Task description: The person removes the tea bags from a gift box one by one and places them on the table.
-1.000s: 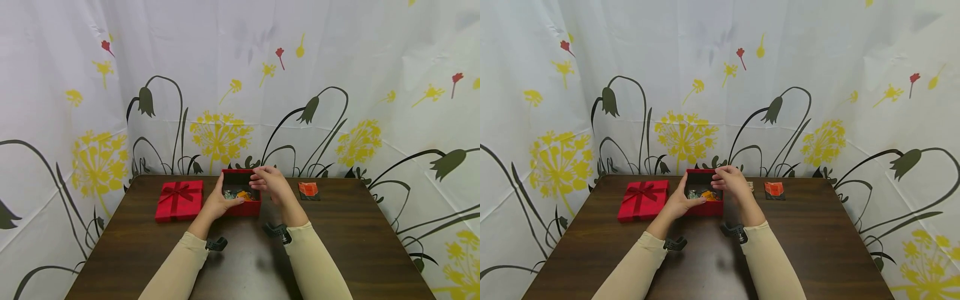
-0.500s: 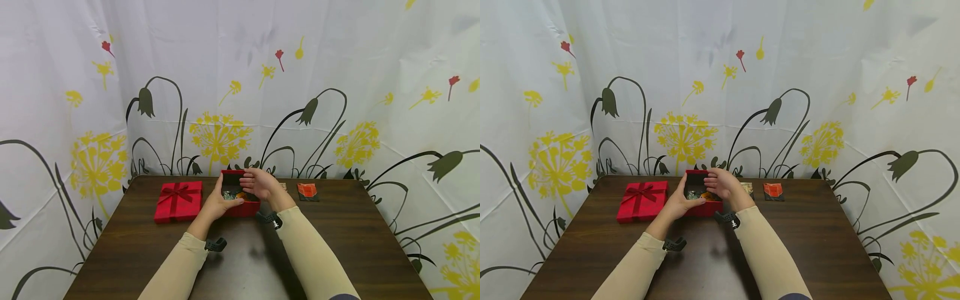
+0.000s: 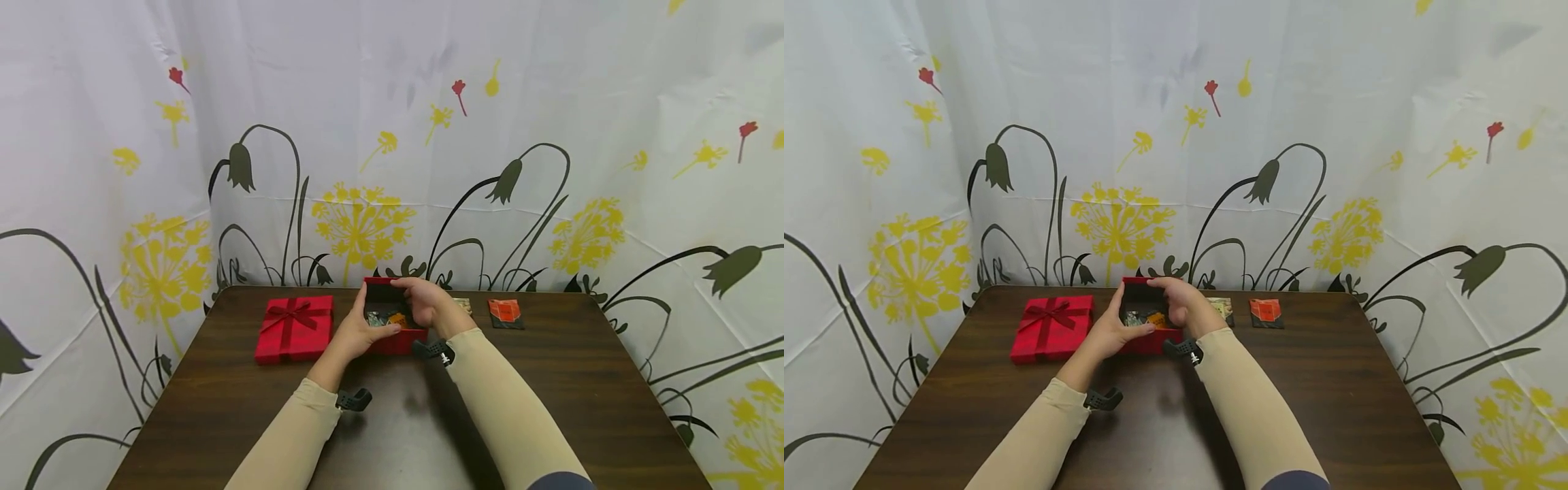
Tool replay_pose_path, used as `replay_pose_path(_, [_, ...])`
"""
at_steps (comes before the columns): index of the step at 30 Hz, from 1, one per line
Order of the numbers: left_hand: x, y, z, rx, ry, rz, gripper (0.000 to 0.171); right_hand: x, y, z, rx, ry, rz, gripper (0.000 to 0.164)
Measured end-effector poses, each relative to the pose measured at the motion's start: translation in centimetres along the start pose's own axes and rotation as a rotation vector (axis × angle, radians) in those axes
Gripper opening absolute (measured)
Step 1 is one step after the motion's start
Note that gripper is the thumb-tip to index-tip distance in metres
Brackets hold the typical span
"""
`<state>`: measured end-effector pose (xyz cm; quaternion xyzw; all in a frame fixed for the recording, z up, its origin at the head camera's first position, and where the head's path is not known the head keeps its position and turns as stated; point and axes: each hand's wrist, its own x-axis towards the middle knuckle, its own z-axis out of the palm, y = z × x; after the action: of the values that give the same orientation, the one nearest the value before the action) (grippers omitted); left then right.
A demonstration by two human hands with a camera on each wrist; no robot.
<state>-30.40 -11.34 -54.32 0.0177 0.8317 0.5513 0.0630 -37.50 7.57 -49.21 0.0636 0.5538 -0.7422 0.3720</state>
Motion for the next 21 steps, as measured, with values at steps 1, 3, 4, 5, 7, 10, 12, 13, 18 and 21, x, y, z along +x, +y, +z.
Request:
replay_pose_path(1, [0.01, -0.02, -0.03, -0.001, 0.001, -0.002, 0.131, 0.05, -0.05, 0.07, -0.007, 0.002, 0.007, 0.044])
replay_pose_path(3, [-0.02, -0.03, -0.08, -0.003, 0.001, -0.006, 0.132, 0.12, -0.07, 0.19, -0.03, 0.008, 0.021, 0.048])
replay_pose_path(4, [-0.02, -0.03, -0.1, -0.006, 0.0, -0.006, 0.132, 0.13, -0.07, 0.21, -0.042, 0.017, 0.024, 0.051])
replay_pose_path(5, [-0.03, -0.02, -0.11, -0.009, -0.001, -0.004, 0.133, 0.15, -0.06, 0.21, -0.06, 0.023, 0.028, 0.055])
replay_pose_path(7, [-0.01, -0.04, -0.12, -0.012, -0.003, 0.003, 0.134, 0.13, -0.01, 0.18, -0.105, 0.041, 0.032, 0.064])
replay_pose_path(10, [-0.02, -0.05, -0.13, -0.025, -0.007, 0.012, 0.135, 0.13, 0.14, 0.05, -0.184, 0.051, 0.037, 0.075])
replay_pose_path(12, [-0.04, -0.13, -0.15, -0.031, -0.009, 0.011, 0.136, 0.16, 0.24, 0.01, -0.226, 0.042, 0.04, 0.075])
replay_pose_path(13, [-0.08, -0.13, -0.16, -0.035, -0.009, 0.01, 0.136, 0.19, 0.29, 0.0, -0.24, 0.036, 0.041, 0.076])
replay_pose_path(18, [-0.02, -0.31, -0.21, -0.028, -0.016, 0.006, 0.137, 0.27, 0.36, 0.29, -0.281, 0.028, 0.051, 0.077])
replay_pose_path(21, [0.09, -0.35, -0.23, -0.022, -0.019, 0.006, 0.136, 0.3, 0.31, 0.55, -0.297, 0.023, 0.053, 0.076])
